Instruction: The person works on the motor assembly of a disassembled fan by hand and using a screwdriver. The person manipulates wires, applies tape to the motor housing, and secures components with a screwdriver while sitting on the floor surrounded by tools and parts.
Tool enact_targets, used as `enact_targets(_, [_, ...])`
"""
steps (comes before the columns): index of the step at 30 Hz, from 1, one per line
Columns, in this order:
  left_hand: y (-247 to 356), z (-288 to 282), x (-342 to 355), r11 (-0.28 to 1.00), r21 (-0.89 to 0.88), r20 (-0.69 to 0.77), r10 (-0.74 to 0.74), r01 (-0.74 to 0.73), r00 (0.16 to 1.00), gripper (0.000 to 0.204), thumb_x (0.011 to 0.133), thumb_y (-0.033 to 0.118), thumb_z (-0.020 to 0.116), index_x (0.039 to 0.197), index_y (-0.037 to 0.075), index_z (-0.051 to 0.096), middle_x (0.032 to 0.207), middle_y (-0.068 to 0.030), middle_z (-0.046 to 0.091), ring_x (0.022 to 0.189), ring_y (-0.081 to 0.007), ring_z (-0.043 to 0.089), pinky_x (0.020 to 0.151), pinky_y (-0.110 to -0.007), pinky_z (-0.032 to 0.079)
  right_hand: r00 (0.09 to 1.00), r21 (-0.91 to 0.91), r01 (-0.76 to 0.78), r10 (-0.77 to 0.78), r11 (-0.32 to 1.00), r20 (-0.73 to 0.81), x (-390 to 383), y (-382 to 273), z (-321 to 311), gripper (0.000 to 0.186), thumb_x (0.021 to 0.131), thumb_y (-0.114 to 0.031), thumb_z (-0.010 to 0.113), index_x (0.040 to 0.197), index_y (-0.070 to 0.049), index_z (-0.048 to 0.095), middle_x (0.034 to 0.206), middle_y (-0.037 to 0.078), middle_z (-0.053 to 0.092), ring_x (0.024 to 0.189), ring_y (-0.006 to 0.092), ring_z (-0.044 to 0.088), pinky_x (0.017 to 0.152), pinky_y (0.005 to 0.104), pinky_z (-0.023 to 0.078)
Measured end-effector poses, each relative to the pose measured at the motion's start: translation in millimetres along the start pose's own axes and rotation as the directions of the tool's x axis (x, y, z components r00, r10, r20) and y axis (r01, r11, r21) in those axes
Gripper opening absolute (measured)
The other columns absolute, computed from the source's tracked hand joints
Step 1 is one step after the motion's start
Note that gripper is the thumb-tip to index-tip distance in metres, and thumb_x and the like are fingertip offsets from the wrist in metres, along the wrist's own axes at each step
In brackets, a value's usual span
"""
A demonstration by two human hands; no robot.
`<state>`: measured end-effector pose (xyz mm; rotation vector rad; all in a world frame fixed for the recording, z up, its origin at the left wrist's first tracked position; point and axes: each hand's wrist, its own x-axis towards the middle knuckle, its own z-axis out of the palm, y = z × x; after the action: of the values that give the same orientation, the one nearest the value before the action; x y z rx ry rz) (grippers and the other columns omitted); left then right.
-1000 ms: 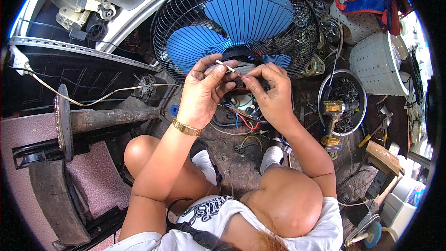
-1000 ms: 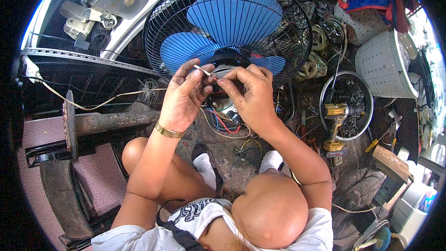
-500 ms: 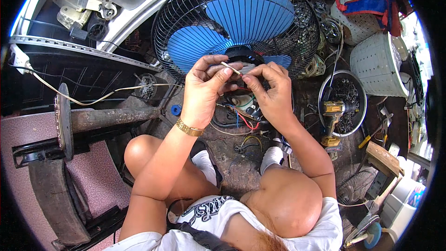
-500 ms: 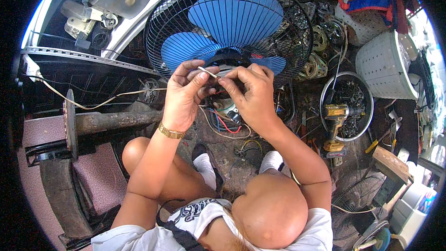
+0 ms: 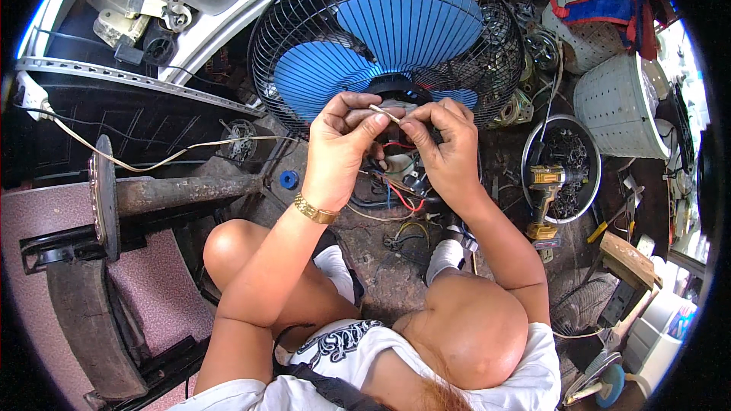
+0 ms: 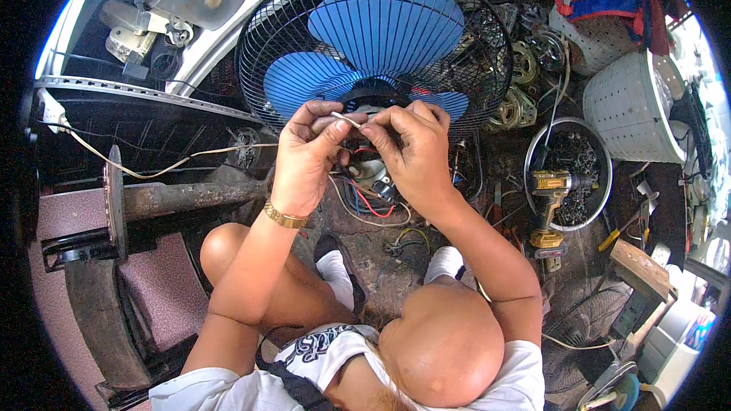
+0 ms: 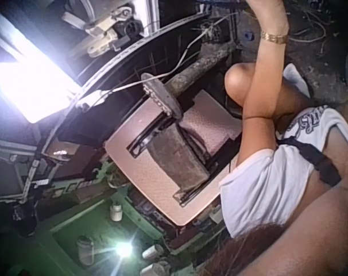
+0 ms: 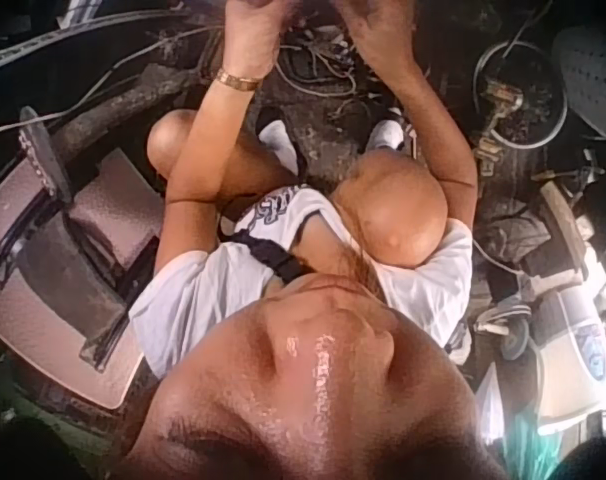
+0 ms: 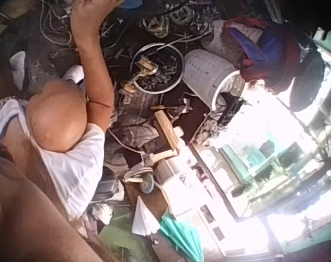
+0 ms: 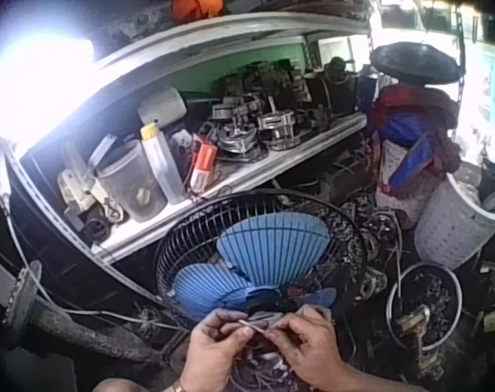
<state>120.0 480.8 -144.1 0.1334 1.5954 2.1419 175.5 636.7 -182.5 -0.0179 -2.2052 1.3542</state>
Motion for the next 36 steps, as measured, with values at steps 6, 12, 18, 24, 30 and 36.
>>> enact_targets(6, [6, 4, 0, 0.999, 0.0, -0.053, 0.054, -0.054, 0.997, 0.02, 0.091, 0.0, 0.065, 0.108, 0.001, 0.054, 0.103, -0.0157, 0.072, 0.077, -0.0102, 0.067, 0.057, -0.021, 0.052, 0.999, 0.054, -0.038, 0.039, 0.998, -0.01, -4, 0, -3, 0.015, 0.078, -0.02, 0.079, 0.085, -0.009, 0.07, 0.076, 0.002, 0.064, 0.076, 0.0197, 0.055, 0.087, 0.0382, 0.036])
enact_targets(12, [-2, 3, 0, 0.995, 0.046, -0.016, 0.084, -0.083, 0.996, 0.022, 0.09, -0.001, 0.066, 0.109, 0.0, 0.055, 0.103, -0.0161, 0.072, 0.079, -0.0091, 0.067, 0.056, -0.019, 0.051, 0.994, 0.054, -0.105, 0.104, 0.993, 0.017, -9, 5, -2, 0.016, 0.078, -0.018, 0.078, 0.087, -0.008, 0.069, 0.079, 0.001, 0.064, 0.079, 0.0198, 0.054, 0.088, 0.0382, 0.036])
enact_targets(18, [-2, 7, 1, 0.977, 0.178, 0.021, 0.114, -0.115, 0.993, 0.027, 0.089, -0.002, 0.066, 0.115, -0.003, 0.058, 0.101, -0.0143, 0.073, 0.081, -0.0076, 0.067, 0.056, -0.017, 0.05, 0.995, 0.108, -0.104, 0.104, 0.989, 0.009, -8, 5, -3, 0.016, 0.078, -0.017, 0.078, 0.086, -0.008, 0.068, 0.082, 0.001, 0.065, 0.082, 0.0206, 0.053, 0.089, 0.0378, 0.035])
enact_targets(24, [-2, 14, 0, 0.979, 0.168, 0.016, 0.113, -0.114, 0.993, 0.027, 0.088, -0.008, 0.063, 0.114, -0.005, 0.057, 0.105, -0.0167, 0.071, 0.097, -0.0158, 0.069, 0.079, -0.024, 0.057, 1.0, 0.02, -0.02, 0.021, 1.0, -0.012, -13, 16, -5, 0.016, 0.073, -0.014, 0.08, 0.083, -0.009, 0.069, 0.086, 0.001, 0.066, 0.087, 0.021, 0.053, 0.082, 0.0357, 0.036])
enact_targets(30, [-4, 17, 0, 0.977, 0.142, 0.04, 0.153, -0.157, 0.987, 0.026, 0.087, -0.011, 0.063, 0.112, -0.005, 0.058, 0.104, -0.0163, 0.071, 0.1, -0.0181, 0.069, 0.087, -0.028, 0.056, 0.995, 0.085, 0.033, -0.025, 0.996, -0.094, -13, 15, -2, 0.013, 0.071, -0.011, 0.08, 0.08, -0.01, 0.07, 0.087, 0.001, 0.066, 0.084, 0.0212, 0.054, 0.078, 0.0343, 0.038])
enact_targets(36, [-11, 15, 3, 0.962, 0.2, 0.08, 0.174, -0.186, 0.982, 0.025, 0.087, -0.011, 0.063, 0.11, -0.005, 0.059, 0.104, -0.0154, 0.071, 0.098, -0.0178, 0.069, 0.087, -0.028, 0.056, 0.991, 0.129, 0.002, 0.016, 0.992, -0.136, -17, 19, 2, 0.014, 0.071, -0.009, 0.08, 0.081, -0.009, 0.07, 0.087, 0.002, 0.066, 0.085, 0.0207, 0.055, 0.079, 0.0341, 0.038])
